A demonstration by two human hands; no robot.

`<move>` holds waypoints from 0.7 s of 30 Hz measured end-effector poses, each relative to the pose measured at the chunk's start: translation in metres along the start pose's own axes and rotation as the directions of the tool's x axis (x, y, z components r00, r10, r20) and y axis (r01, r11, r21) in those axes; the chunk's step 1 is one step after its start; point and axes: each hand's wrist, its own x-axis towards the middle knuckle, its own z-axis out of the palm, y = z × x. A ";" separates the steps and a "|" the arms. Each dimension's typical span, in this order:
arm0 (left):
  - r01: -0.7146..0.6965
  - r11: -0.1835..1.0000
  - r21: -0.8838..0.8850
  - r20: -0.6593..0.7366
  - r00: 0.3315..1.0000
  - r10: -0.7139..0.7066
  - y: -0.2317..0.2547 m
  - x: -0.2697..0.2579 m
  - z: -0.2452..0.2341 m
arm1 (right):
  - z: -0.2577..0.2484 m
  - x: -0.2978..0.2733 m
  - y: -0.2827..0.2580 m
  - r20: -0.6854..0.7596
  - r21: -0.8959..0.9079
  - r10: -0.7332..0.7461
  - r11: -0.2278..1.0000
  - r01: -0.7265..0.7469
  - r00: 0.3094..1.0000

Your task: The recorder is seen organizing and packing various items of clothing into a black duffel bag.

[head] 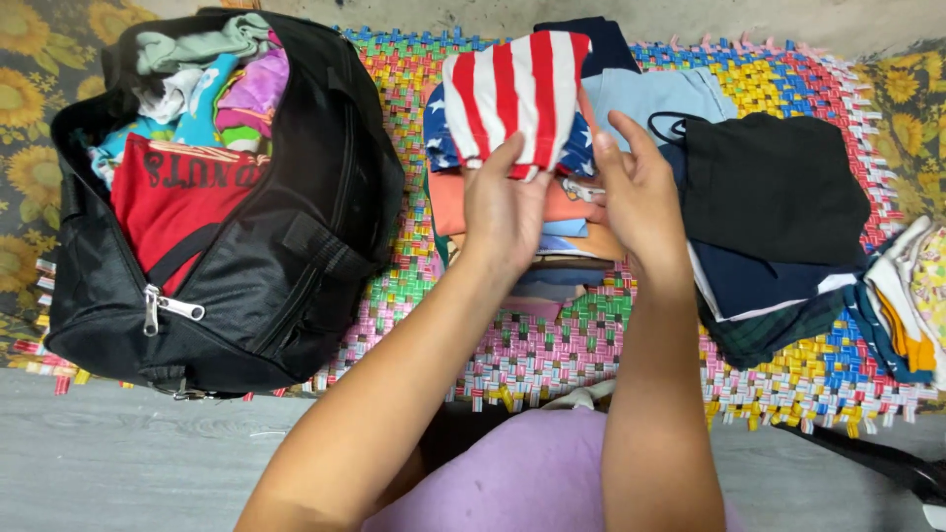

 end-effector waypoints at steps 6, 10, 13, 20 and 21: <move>0.072 0.993 0.099 0.015 0.997 -0.074 -0.007 -0.034 -0.006 | 0.010 -0.003 0.000 -0.001 0.076 -0.023 0.997 0.023 1.000; 0.192 0.856 0.479 0.054 0.968 -0.247 0.033 -0.059 -0.030 | 0.010 -0.001 0.005 0.060 0.091 -0.160 0.984 0.155 0.985; -0.066 0.650 0.757 0.171 0.980 -0.100 0.063 -0.052 -0.072 | 0.011 -0.005 -0.007 0.056 0.122 -0.064 0.991 0.057 0.996; -0.234 0.276 0.932 0.249 0.968 -0.019 0.094 -0.029 -0.094 | 0.020 0.003 0.025 -0.079 -0.308 -0.308 0.912 0.270 0.948; -0.234 0.276 0.932 0.248 0.969 -0.016 0.096 -0.030 -0.087 | 0.024 -0.002 0.014 -0.076 -0.308 -0.308 0.912 0.272 0.948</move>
